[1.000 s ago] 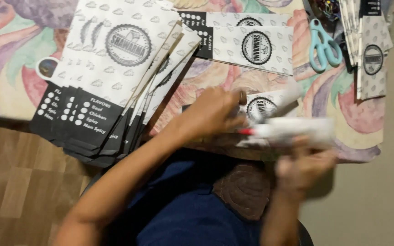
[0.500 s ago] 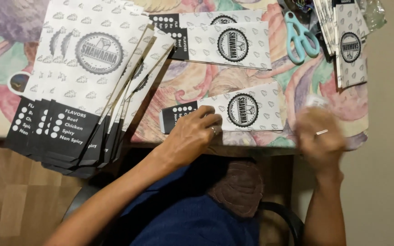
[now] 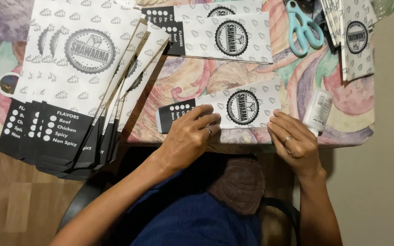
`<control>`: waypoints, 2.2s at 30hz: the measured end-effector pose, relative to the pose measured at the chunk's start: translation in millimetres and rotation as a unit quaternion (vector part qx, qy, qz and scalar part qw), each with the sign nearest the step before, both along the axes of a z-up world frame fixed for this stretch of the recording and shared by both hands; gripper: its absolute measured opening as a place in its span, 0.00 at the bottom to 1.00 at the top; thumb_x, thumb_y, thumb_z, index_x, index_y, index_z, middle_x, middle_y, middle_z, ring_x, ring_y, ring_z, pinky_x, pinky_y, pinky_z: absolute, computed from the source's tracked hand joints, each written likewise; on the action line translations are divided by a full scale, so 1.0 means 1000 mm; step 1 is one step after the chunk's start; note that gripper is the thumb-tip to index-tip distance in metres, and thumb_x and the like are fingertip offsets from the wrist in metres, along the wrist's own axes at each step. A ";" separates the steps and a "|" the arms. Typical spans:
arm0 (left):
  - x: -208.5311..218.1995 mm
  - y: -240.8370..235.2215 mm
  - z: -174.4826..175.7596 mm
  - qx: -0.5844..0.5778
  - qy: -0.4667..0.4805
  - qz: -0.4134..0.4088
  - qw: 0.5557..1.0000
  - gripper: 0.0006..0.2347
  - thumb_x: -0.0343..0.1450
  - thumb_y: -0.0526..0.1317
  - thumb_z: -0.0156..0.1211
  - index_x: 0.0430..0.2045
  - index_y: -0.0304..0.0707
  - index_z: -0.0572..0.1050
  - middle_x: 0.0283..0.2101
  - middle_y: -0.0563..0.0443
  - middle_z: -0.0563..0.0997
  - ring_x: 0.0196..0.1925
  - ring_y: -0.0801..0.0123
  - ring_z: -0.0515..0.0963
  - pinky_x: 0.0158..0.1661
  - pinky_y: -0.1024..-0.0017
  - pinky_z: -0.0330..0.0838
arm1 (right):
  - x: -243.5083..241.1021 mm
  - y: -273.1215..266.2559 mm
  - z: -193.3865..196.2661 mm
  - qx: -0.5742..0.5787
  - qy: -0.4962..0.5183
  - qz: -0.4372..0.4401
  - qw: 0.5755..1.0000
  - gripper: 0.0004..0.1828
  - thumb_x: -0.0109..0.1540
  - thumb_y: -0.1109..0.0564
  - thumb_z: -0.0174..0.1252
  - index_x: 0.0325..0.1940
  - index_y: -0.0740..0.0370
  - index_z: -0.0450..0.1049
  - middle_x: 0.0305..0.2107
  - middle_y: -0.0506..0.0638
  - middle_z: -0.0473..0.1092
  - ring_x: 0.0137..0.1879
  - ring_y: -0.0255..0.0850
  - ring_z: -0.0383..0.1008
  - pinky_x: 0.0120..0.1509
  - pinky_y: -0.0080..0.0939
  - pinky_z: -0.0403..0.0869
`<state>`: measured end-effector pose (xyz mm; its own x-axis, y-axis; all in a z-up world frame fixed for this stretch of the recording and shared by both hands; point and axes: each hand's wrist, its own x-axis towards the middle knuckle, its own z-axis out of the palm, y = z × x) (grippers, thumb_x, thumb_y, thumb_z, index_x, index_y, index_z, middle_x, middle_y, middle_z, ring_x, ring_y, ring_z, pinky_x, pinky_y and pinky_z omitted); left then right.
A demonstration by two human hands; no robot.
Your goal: Applying glue to the edges of paper packaging sleeves and pressing them to seal.
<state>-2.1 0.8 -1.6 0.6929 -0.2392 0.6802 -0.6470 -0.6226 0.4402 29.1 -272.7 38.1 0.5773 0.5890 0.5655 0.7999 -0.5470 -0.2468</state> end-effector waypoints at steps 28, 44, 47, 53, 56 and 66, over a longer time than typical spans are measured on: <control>-0.047 0.052 0.007 0.082 0.040 -0.023 0.996 0.12 0.77 0.34 0.48 0.53 0.32 0.76 0.60 0.37 0.78 0.66 0.48 0.74 0.67 0.53 0.62 | 0.027 0.032 -0.010 -0.229 0.205 -0.114 0.945 0.50 0.67 0.25 0.39 0.83 0.56 0.39 0.78 0.64 0.37 0.81 0.65 0.31 0.77 0.76 0.28; -0.005 -0.029 0.020 0.156 0.155 0.167 0.961 0.25 0.78 0.46 0.47 0.65 0.21 0.63 0.71 0.26 0.63 0.76 0.43 0.57 0.71 0.47 0.44 | 0.028 0.034 -0.013 -0.251 0.224 -0.148 0.930 0.58 0.62 0.19 0.39 0.82 0.59 0.39 0.78 0.64 0.35 0.83 0.59 0.29 0.78 0.75 0.28; -0.019 -0.011 0.021 0.172 0.261 0.182 0.932 0.33 0.76 0.53 0.49 0.68 0.19 0.56 0.74 0.25 0.54 0.78 0.43 0.47 0.73 0.49 0.31 | 0.024 0.036 -0.007 -0.255 0.247 -0.161 0.921 0.61 0.61 0.17 0.35 0.81 0.64 0.35 0.79 0.63 0.30 0.83 0.56 0.24 0.79 0.71 0.25; -0.028 0.004 0.004 0.160 0.253 0.220 0.928 0.47 0.71 0.68 0.48 0.69 0.15 0.51 0.75 0.19 0.44 0.79 0.34 0.39 0.73 0.44 0.31 | 0.027 0.040 0.020 -0.255 0.282 -0.232 0.895 0.76 0.50 0.09 0.42 0.81 0.68 0.33 0.77 0.68 0.30 0.82 0.63 0.25 0.79 0.70 0.25; -0.031 0.004 -0.005 0.168 0.240 0.211 0.933 0.49 0.66 0.72 0.50 0.71 0.25 0.51 0.75 0.18 0.43 0.78 0.30 0.38 0.72 0.40 0.30 | 0.016 0.063 0.022 -0.220 0.270 -0.250 0.903 0.79 0.43 0.16 0.58 0.82 0.67 0.38 0.76 0.72 0.33 0.80 0.72 0.28 0.78 0.74 0.31; -0.029 0.008 -0.008 0.160 0.196 0.196 0.947 0.44 0.61 0.78 0.50 0.72 0.66 0.56 0.72 0.11 0.36 0.77 0.23 0.36 0.70 0.35 0.36 | 0.032 0.017 0.011 -0.236 0.243 -0.263 0.903 0.71 0.57 0.06 0.22 0.81 0.67 0.45 0.76 0.77 0.37 0.81 0.71 0.23 0.75 0.74 0.21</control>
<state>-31.0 8.6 -9.4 0.9556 -0.0611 0.2882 -0.1636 -0.9237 0.3465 61.5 -256.2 49.1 0.9599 0.2706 -0.0730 0.2590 -0.9559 -0.1383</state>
